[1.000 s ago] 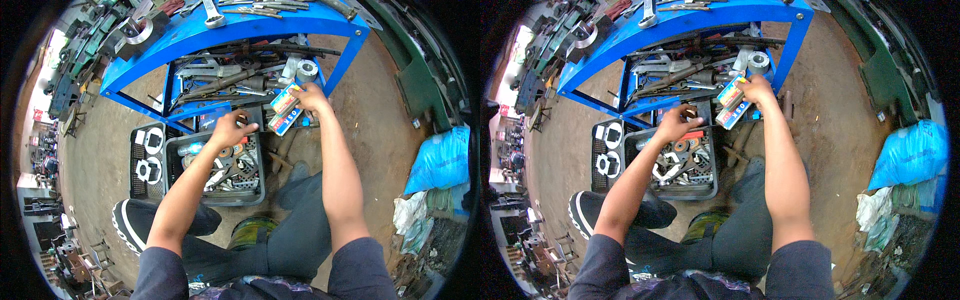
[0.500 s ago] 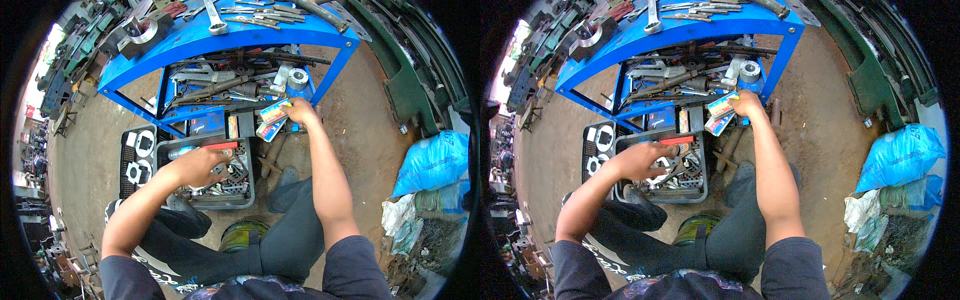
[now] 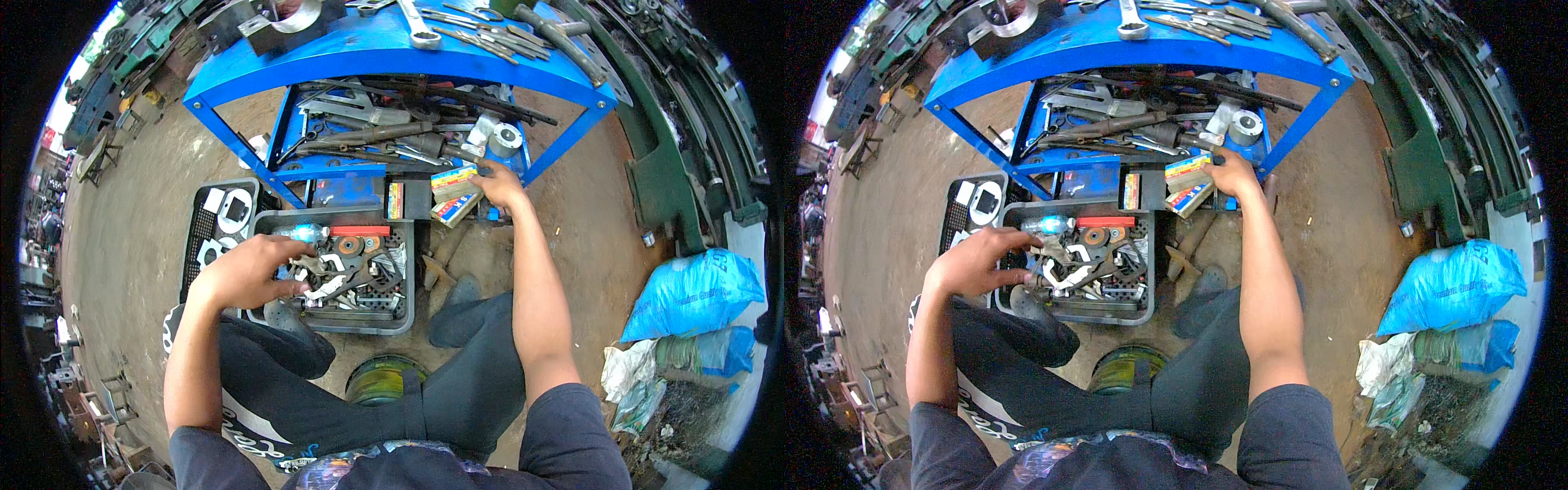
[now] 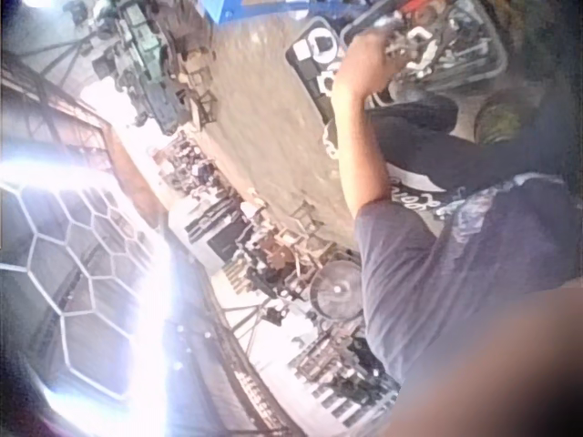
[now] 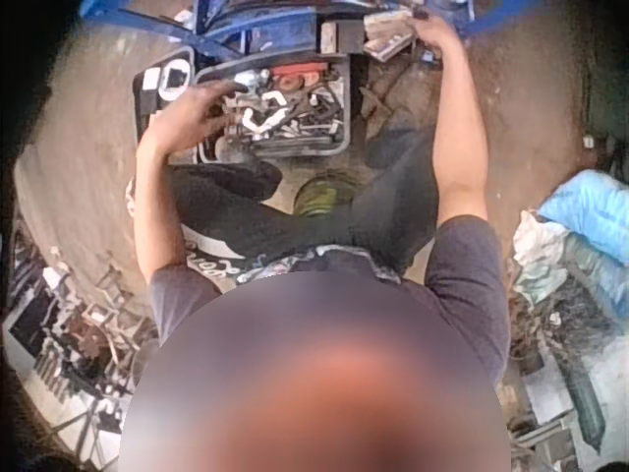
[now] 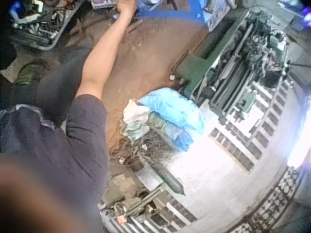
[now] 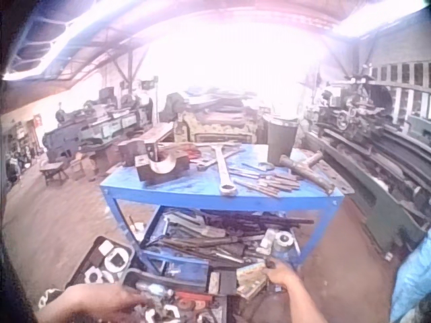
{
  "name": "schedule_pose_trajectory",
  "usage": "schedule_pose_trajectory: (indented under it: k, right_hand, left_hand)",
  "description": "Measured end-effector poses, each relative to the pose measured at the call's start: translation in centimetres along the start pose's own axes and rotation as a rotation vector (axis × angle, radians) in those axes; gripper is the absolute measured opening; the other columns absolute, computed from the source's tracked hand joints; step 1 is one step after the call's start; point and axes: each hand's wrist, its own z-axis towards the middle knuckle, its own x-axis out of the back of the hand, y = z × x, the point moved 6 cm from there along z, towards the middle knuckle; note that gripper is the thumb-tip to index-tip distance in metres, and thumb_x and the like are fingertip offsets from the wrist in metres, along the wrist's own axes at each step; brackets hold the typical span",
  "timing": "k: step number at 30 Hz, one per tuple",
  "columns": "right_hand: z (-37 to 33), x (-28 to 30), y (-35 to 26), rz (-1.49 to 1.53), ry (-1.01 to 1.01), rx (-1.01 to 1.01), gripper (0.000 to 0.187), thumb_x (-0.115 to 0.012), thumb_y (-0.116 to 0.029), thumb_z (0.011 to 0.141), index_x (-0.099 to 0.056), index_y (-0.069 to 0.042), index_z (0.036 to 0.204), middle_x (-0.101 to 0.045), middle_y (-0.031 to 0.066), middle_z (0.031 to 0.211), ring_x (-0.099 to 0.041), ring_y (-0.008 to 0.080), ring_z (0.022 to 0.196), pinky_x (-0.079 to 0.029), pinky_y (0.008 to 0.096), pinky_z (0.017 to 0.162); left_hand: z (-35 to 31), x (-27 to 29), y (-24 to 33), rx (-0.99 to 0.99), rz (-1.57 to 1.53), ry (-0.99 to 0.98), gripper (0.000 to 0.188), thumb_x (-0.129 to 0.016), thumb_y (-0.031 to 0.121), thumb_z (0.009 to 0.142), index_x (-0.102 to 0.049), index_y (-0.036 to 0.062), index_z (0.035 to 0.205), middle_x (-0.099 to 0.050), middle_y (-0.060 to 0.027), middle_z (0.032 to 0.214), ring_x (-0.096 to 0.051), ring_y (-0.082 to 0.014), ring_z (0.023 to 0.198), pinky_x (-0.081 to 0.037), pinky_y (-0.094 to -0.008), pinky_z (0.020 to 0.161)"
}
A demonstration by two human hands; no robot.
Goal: The person sits on the floor and sorts small metal parts and tools from a grey bin onto a blue tool cart. They pick up items, inspect them, and place them into compartments or on the cart shelves.
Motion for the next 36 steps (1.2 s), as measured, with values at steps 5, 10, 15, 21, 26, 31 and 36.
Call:
schedule_pose_trajectory:
  k: [5, 10, 15, 21, 26, 31, 36]
  right_hand:
    - [-2.8, 0.8, -6.1, -0.181, 0.487, 0.412, 0.036, -0.075, -0.021, 0.082, -0.070, -0.001, 0.112, -0.071, 0.0237, 0.100, -0.067, 0.0381, 0.095, -0.053, 0.0463, 0.088]
    - [-3.5, -10.0, -10.1, -0.120, -0.084, 0.401, 0.040, -0.071, -0.021, 0.084, -0.069, 0.001, 0.116, -0.073, 0.0221, 0.105, -0.071, 0.0367, 0.098, -0.054, 0.0432, 0.090]
    - [-1.3, -14.8, -10.6, -0.240, -0.170, 0.143, 0.043, -0.065, -0.027, 0.083, -0.066, 0.005, 0.113, -0.066, 0.0296, 0.117, -0.063, 0.0430, 0.115, -0.050, 0.0471, 0.100]
    - [-0.7, -16.2, -8.4, 0.030, -0.064, -0.134, 0.050, -0.073, -0.032, 0.080, -0.067, 0.007, 0.110, -0.066, 0.0301, 0.119, -0.064, 0.0424, 0.114, -0.050, 0.0455, 0.098]
    - [0.3, -16.5, -6.6, 0.090, 0.011, -0.151, 0.028, -0.071, -0.022, 0.078, -0.074, 0.002, 0.093, -0.073, 0.0248, 0.101, -0.071, 0.0374, 0.098, -0.053, 0.0428, 0.085]
    - [-0.8, -15.5, -8.7, -0.076, 0.057, 0.184, 0.027, -0.071, -0.017, 0.078, -0.073, -0.002, 0.100, -0.073, 0.0219, 0.099, -0.070, 0.0377, 0.097, -0.055, 0.0438, 0.087]
    - [-0.9, -15.7, -8.9, -0.134, -0.028, 0.207, 0.031, -0.079, -0.021, 0.080, -0.072, 0.000, 0.102, -0.074, 0.0218, 0.092, -0.073, 0.0347, 0.090, -0.057, 0.0401, 0.084]
  left_hand:
    - [-0.7, -0.3, 0.2, -0.051, 0.023, -0.009, 0.045, -0.076, 0.022, 0.084, -0.063, 0.0005, 0.122, -0.069, -0.0225, 0.111, -0.065, -0.0405, 0.106, -0.052, -0.0468, 0.093]
    - [0.1, -1.0, 0.2, -0.048, 0.043, -0.048, 0.048, -0.076, 0.024, 0.085, -0.061, 0.0011, 0.124, -0.068, -0.0224, 0.111, -0.065, -0.0411, 0.105, -0.051, -0.0475, 0.091]
    - [-0.6, -1.4, 0.2, -0.045, -0.001, -0.090, 0.047, -0.075, 0.024, 0.086, -0.059, 0.0020, 0.125, -0.067, -0.0225, 0.111, -0.064, -0.0427, 0.106, -0.051, -0.0492, 0.091]
    - [-1.9, -0.9, -0.9, 0.089, 0.074, -0.111, 0.053, -0.075, 0.026, 0.085, -0.059, 0.0035, 0.130, -0.066, -0.0215, 0.116, -0.064, -0.0424, 0.107, -0.052, -0.0482, 0.092]
    - [-1.9, -1.5, -0.4, 0.020, 0.073, -0.133, 0.050, -0.076, 0.026, 0.085, -0.060, 0.0021, 0.127, -0.067, -0.0215, 0.115, -0.064, -0.0424, 0.106, -0.052, -0.0486, 0.090]
    - [-1.5, -2.1, -0.5, -0.023, 0.059, -0.106, 0.053, -0.077, 0.025, 0.084, -0.060, 0.0016, 0.128, -0.068, -0.0228, 0.111, -0.065, -0.0424, 0.105, -0.053, -0.0483, 0.089]
    - [-1.4, -2.4, -1.0, 0.010, 0.083, -0.123, 0.053, -0.077, 0.026, 0.084, -0.060, 0.0014, 0.128, -0.069, -0.0223, 0.110, -0.066, -0.0416, 0.103, -0.053, -0.0485, 0.089]
